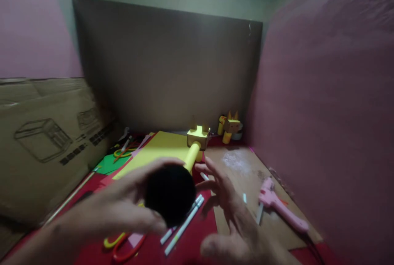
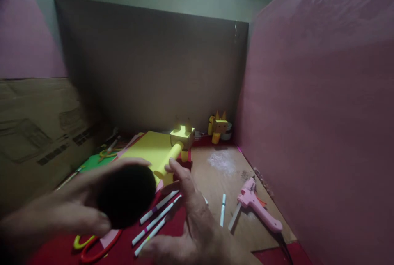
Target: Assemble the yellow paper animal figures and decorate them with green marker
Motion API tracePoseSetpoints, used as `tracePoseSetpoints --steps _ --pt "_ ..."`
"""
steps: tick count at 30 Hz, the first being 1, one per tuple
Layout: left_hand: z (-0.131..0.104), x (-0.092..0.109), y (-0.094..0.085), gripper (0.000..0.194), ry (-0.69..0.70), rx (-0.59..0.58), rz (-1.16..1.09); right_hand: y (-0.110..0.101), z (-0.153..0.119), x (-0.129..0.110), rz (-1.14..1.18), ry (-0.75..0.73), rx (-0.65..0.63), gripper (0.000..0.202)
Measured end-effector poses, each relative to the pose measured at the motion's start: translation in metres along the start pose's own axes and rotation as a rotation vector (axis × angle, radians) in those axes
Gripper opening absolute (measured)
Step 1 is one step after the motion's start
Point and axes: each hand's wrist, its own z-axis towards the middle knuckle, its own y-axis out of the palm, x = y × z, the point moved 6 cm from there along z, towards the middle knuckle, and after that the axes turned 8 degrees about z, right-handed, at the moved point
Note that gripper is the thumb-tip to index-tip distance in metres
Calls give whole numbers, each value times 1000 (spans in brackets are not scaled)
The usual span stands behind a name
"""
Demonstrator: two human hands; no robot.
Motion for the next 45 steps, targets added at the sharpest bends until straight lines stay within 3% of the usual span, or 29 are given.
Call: tracePoseSetpoints --steps 1,2,4,7,8,11,16,20,24,30,34,40,45 --pt "12 6 25 73 -61 -160 69 3 -1 -2 16 26 -20 104" --pt "23 10 43 70 -95 -211 105 6 -2 -3 0 55 -25 105" --pt "37 10 68 53 -102 -176 65 3 -5 -2 -28 82 29 87" --pt "41 -9 91 58 -124 -176 -121 -16 -17 15 159 244 222 54" --pt "41 -15 94 53 -127 -179 -148 -27 -23 21 243 289 336 51" --pt "40 -31 95 33 -173 -144 -93 -45 -36 31 510 341 442 52" --pt "37 -31 100 34 -118 -96 -76 -45 -45 37 717 397 418 41" --pt "31 -25 110 19 5 -107 27 -38 -48 44 723 395 446 44" --pt "28 -26 107 16 75 -32 106 -34 -50 45 683 418 486 59" --pt "31 -38 94 28 -151 5 -426 -36 -49 41 663 433 524 71" --pt "30 -28 78 31 -141 21 -599 -37 -50 43 662 454 491 68" --pt "13 -8 40 25 -85 299 -664 -40 -62 53 878 547 425 36" --pt "3 -3 25 19 -155 508 -774 -42 -68 55 1045 557 433 39"
